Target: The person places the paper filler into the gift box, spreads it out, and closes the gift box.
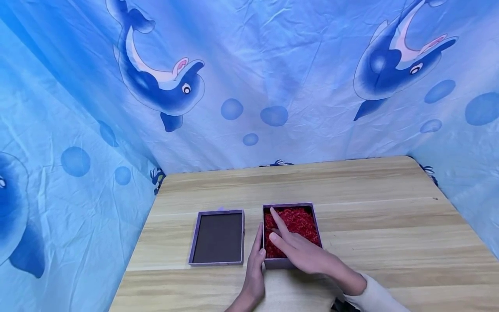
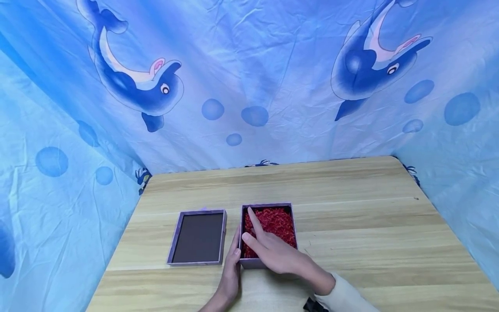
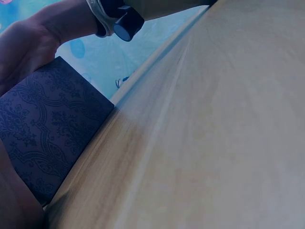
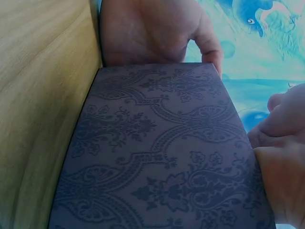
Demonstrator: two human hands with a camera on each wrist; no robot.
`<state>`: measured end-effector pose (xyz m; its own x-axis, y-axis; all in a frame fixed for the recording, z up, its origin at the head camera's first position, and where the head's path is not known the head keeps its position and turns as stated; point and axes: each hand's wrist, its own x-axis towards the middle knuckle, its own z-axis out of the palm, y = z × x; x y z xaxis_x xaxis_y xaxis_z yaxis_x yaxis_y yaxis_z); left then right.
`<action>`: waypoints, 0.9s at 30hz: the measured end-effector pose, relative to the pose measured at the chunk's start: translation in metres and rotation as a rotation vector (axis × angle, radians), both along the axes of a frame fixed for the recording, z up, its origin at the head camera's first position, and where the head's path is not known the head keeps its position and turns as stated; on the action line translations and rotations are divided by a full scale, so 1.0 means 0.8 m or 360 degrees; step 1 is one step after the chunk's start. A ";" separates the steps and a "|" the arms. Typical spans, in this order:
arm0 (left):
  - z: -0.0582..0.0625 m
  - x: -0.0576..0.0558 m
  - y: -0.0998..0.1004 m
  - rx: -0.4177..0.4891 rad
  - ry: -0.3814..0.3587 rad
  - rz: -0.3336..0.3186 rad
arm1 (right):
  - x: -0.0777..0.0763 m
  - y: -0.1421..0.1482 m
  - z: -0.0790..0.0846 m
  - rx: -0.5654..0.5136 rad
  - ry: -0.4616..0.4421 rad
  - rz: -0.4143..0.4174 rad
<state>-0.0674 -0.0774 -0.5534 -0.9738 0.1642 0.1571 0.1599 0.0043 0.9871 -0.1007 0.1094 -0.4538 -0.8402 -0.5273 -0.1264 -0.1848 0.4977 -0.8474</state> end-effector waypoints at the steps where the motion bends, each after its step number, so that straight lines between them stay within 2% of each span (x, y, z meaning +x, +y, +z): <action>1: 0.002 0.001 0.001 -0.0004 -0.0003 0.0001 | 0.000 0.000 0.000 0.0012 -0.0009 -0.0004; 5: 0.004 0.002 0.002 -0.0054 0.0007 0.0025 | 0.002 0.001 0.001 -0.0001 -0.0004 -0.0011; 11: -0.002 0.000 0.001 0.0004 0.0000 0.0020 | 0.005 0.004 0.004 -0.0149 0.0054 -0.0005; 16: -0.031 -0.009 -0.004 0.0080 0.0076 -0.0016 | 0.006 0.010 0.011 -0.0319 0.0155 -0.0040; 18: -0.042 -0.013 -0.005 0.0088 0.0077 -0.0025 | 0.006 0.012 0.015 -0.0380 0.0216 -0.0073; 20: -0.046 -0.014 -0.005 0.0099 0.0057 -0.0029 | 0.005 0.015 0.018 -0.0450 0.0281 -0.0100; 24: -0.043 -0.014 -0.005 0.0125 0.0059 -0.0041 | 0.005 0.020 0.019 -0.0636 0.0415 -0.0178; 27: -0.028 -0.010 -0.003 0.0127 0.0087 -0.0041 | 0.005 0.025 0.018 -0.0771 0.0488 -0.0256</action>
<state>-0.0752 -0.0799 -0.5755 -0.9591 0.1739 0.2234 0.2126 -0.0789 0.9739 -0.0970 0.1298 -0.4397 -0.8744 -0.3274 0.3582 -0.4116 0.1096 -0.9047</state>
